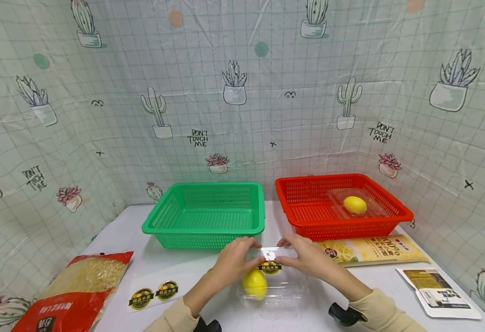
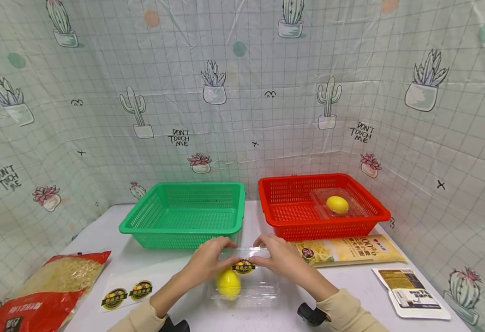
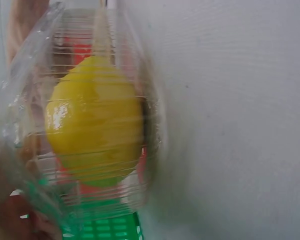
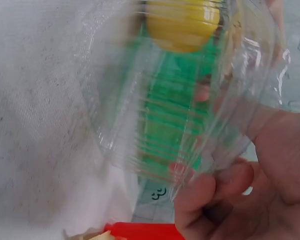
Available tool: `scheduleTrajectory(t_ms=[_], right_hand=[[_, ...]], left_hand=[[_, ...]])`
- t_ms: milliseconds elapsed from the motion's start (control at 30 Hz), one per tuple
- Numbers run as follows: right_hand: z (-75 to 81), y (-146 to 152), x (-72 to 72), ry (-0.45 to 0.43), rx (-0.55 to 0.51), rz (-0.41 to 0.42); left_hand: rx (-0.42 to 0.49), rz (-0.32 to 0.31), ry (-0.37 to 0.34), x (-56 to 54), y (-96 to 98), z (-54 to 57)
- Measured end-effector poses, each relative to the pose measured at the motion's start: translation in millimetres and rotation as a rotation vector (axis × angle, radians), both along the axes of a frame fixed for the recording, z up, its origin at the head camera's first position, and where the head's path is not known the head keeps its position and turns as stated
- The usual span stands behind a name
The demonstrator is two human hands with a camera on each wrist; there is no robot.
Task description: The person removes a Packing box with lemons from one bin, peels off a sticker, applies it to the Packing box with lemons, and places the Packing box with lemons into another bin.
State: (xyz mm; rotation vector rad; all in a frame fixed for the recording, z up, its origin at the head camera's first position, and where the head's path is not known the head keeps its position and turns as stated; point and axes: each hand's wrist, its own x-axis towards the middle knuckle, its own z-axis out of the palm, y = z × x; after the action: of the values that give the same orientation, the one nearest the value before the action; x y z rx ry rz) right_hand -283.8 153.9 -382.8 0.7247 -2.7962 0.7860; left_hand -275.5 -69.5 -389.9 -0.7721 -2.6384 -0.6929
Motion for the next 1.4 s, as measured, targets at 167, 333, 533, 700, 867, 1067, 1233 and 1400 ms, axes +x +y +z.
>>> scheduleTrajectory(t_ms=[167,333,533,700,867,1067,1233,1400], right_hand=[[0.4,11,-1.7,-0.038,-0.029,0.102],[0.3,16,-1.7,-0.078,-0.035,0.155],[0.2,11,3.8,-0.091,-0.016,0.097],[0.3,3,8.5,-0.075,0.029,0.026],[-0.4,4,7.8,-0.051,0.035,0.054],[-0.9,8,6.4,-0.018,0.031,0.086],[-2.6,4,4.8,0.014,0.031,0.032],[-5.5,-7,2.0,0.022,0.061,-0.09]], left_hand=[[0.018,-0.085,-0.085,0.2,-7.0,3.7],[0.012,-0.129,-0.142,0.3,-11.3,4.5],[-0.016,-0.116,-0.199,3.1,-10.8,6.6],[-0.049,-0.089,-0.179,3.8,-8.4,8.0],[-0.078,-0.072,-0.139,3.6,-6.6,7.1],[-0.056,-0.075,-0.106,1.9,-6.3,6.2],[-0.032,-0.032,-0.067,-0.1,-2.0,3.1],[-0.061,0.052,0.003,0.5,5.3,0.3]])
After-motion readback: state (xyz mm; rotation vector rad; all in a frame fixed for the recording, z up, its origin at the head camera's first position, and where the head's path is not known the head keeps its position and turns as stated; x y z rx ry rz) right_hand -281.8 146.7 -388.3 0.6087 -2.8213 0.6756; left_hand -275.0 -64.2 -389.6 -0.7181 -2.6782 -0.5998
